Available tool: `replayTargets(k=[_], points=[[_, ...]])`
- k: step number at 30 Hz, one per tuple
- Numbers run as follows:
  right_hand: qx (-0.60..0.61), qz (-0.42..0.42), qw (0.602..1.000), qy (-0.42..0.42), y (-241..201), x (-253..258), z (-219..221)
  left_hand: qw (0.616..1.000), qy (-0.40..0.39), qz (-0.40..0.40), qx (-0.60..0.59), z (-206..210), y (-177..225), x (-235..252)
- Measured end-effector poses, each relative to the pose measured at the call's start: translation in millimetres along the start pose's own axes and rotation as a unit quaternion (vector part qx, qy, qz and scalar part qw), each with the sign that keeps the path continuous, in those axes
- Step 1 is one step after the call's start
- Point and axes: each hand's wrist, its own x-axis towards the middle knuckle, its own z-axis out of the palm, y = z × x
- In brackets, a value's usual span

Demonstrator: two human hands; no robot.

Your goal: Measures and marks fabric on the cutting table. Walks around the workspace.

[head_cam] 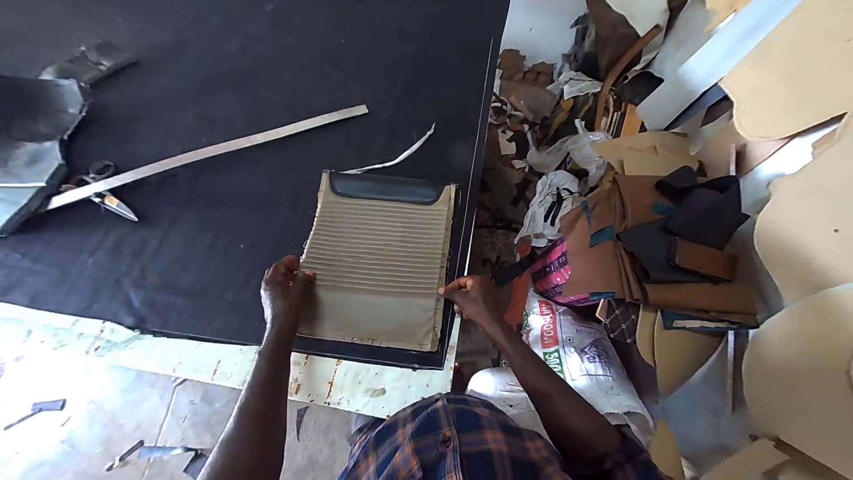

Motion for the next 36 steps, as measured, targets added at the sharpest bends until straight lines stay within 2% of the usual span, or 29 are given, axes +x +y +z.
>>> replayTargets(k=[3, 7, 13, 36], points=[[-0.016, 0.01, 1.0, 0.004, 1, 4, 4, 1.0, -0.014, -0.013, -0.007, -5, 0, 7], [-0.05, 0.081, 0.995, 0.013, -22, 27, 9, 0.998, -0.042, -0.047, -0.023, -12, 7, 15], [-0.047, 0.097, 0.994, 0.02, -25, 27, 12, 0.992, -0.066, -0.096, -0.051, -18, 14, 25], [-0.033, 0.067, 0.996, 0.039, -25, 21, 16, 0.99, -0.063, -0.105, -0.067, -16, 12, 25]])
